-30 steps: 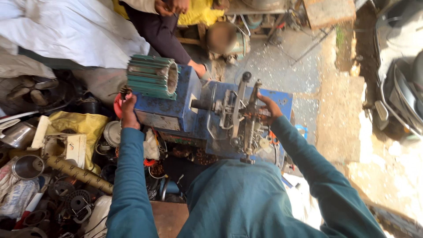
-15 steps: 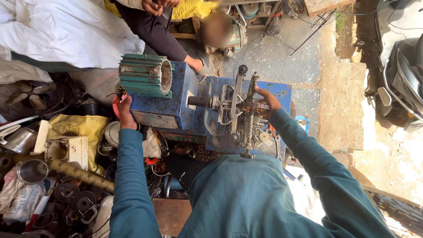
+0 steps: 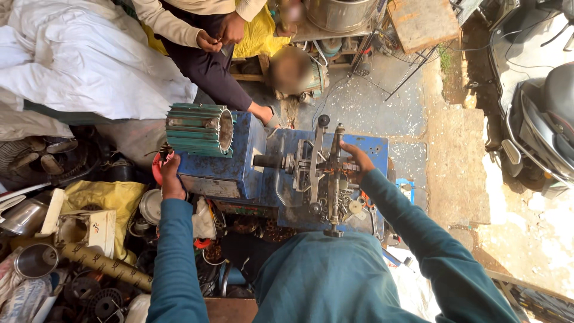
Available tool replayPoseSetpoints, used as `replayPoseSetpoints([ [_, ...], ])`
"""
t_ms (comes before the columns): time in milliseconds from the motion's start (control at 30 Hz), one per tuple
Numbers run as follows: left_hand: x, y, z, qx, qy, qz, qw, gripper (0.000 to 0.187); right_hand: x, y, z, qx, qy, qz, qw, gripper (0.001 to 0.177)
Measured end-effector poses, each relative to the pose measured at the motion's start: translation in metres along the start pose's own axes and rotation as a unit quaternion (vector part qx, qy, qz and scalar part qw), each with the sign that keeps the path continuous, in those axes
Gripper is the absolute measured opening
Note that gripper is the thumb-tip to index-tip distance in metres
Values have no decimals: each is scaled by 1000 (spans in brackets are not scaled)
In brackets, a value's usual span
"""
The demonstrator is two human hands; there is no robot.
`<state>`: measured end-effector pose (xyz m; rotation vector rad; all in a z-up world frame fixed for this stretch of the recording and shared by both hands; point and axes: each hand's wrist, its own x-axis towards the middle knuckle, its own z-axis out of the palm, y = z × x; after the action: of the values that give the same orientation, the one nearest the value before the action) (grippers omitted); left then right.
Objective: The person winds copper wire onto a fan motor core using a manual winding machine, turning the handle and guiding the wire through the slots.
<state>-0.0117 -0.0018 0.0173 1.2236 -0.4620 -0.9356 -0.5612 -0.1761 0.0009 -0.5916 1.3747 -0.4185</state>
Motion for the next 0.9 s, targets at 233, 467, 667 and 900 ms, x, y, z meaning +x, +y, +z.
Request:
replayPoseSetpoints([
  [233,12,-13,-13,12,25,9,1000,29,-1,1,0,10,1,9,1000,90],
  [467,5,-6,-10,9,8,-7,1000,40,1,1,0,33,-20,4,999,93],
  [667,5,-5,-9,17,9,-8,1000,44,5,4,-3,13,1,8,1000,94],
  [900,4,-2,-4,6,8,-13,1000,43,11,9,-5,47,-26,-10,998,96],
])
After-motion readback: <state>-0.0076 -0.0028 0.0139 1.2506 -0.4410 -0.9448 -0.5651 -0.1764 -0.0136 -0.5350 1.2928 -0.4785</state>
